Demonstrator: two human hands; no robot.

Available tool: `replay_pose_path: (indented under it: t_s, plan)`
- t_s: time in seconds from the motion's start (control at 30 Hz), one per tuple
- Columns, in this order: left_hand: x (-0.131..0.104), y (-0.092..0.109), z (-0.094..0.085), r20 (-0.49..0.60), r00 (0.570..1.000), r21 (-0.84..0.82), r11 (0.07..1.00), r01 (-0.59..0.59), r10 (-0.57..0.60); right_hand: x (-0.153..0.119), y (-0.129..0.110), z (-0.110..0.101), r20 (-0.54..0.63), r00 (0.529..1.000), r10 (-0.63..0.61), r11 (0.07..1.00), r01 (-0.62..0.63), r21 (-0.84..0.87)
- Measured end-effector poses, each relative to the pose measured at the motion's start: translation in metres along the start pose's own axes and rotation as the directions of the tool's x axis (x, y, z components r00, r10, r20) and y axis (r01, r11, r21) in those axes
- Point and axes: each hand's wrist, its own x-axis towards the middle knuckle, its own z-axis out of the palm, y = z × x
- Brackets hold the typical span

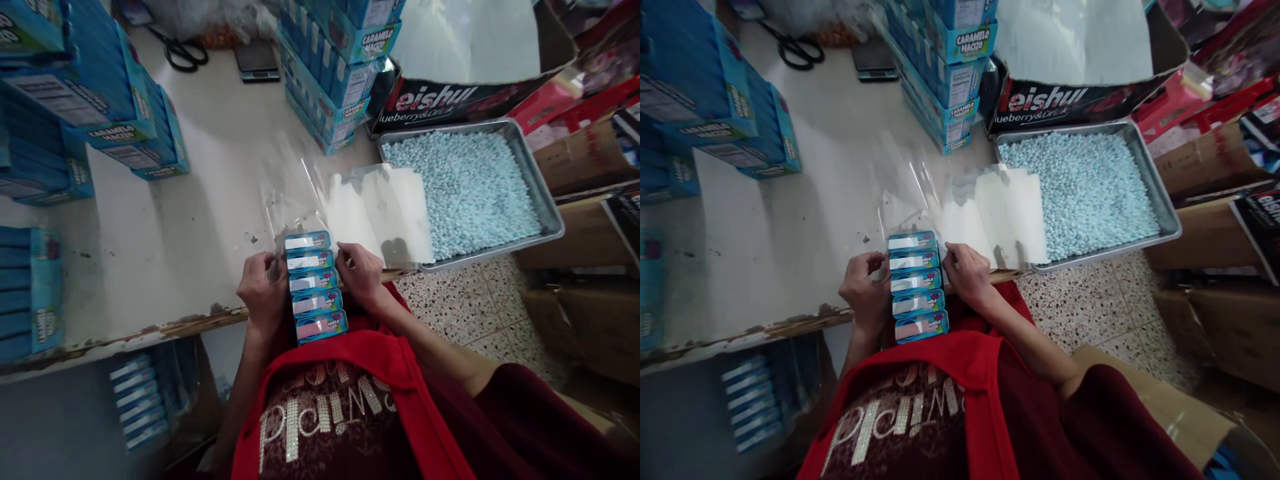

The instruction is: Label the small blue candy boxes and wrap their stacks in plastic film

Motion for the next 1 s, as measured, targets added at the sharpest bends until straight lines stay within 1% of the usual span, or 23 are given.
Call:
replay_pose_path:
  t_s: [0.07,0.13,0.17,0.2,0.23,0.27,0.33,0.4,0.43,0.5,0.57,0.67,0.73,0.8,0.87,0.93,1.0]
  plan:
    - [0.001,0.002,0.004,0.089,0.990,-0.117,0.986,0.117,-0.107,-0.001,-0.002,0.003,-0.013,0.997,0.069,0.998,-0.069,-0.002]
    - [0.002,0.003,0.006,0.170,0.968,-0.203,0.954,0.220,-0.187,-0.002,-0.003,0.008,-0.010,0.990,0.139,0.990,-0.138,0.016]
    - [0.002,0.002,0.006,0.190,0.960,-0.222,0.943,0.248,-0.208,-0.003,-0.003,0.010,-0.001,0.988,0.152,0.988,-0.152,0.024]
    - [0.002,0.001,0.006,0.194,0.958,-0.227,0.941,0.251,-0.209,-0.004,-0.002,0.012,0.012,0.990,0.143,0.989,-0.143,0.027]
    - [0.001,0.000,0.005,0.188,0.964,-0.223,0.948,0.227,-0.187,-0.006,-0.001,0.013,0.023,0.994,0.110,0.994,-0.110,0.027]
    - [-0.001,-0.001,0.003,0.178,0.974,-0.211,0.961,0.179,-0.142,-0.008,0.000,0.013,0.032,0.998,0.056,0.998,-0.057,0.024]
    - [-0.005,-0.002,-0.004,0.156,0.988,-0.181,0.983,0.029,-0.001,-0.013,0.003,0.009,0.032,0.995,-0.089,0.996,0.089,0.020]
    - [-0.012,-0.001,-0.015,0.146,0.978,-0.164,0.979,-0.123,0.147,-0.018,0.006,0.000,0.021,0.971,-0.238,0.971,0.238,0.024]
    - [-0.016,0.000,-0.021,0.142,0.969,-0.158,0.971,-0.178,0.201,-0.020,0.007,-0.005,0.009,0.952,-0.305,0.952,0.304,0.028]
    - [-0.025,0.004,-0.034,0.144,0.956,-0.132,0.962,-0.239,0.257,-0.025,0.008,-0.013,-0.027,0.912,-0.410,0.911,0.411,0.034]
    - [-0.034,0.007,-0.044,0.177,0.948,-0.089,0.963,-0.253,0.265,-0.029,0.009,-0.018,-0.054,0.884,-0.465,0.883,0.467,0.044]
    - [-0.051,0.011,-0.050,0.223,0.951,-0.039,0.976,-0.212,0.215,-0.037,0.011,-0.020,-0.010,0.884,-0.467,0.883,0.467,0.050]
    - [-0.063,0.015,-0.049,0.183,0.974,-0.025,0.991,-0.131,0.133,-0.045,0.012,-0.021,0.019,0.890,-0.455,0.890,0.454,0.029]
    - [-0.075,0.020,-0.046,0.122,0.992,-0.040,0.999,-0.030,0.035,-0.056,0.014,-0.024,-0.019,0.892,-0.452,0.892,0.452,0.013]
    - [-0.084,0.025,-0.041,0.092,0.995,-0.073,0.996,0.045,-0.038,-0.070,0.018,-0.029,-0.072,0.874,-0.480,0.875,0.483,0.031]
    - [-0.089,0.028,-0.038,0.078,0.995,-0.091,0.994,0.065,-0.058,-0.084,0.024,-0.035,-0.094,0.856,-0.509,0.855,0.515,0.059]
    - [-0.092,0.029,-0.037,0.062,0.998,-0.095,0.995,0.026,-0.020,-0.097,0.031,-0.040,-0.080,0.854,-0.514,0.850,0.520,0.080]
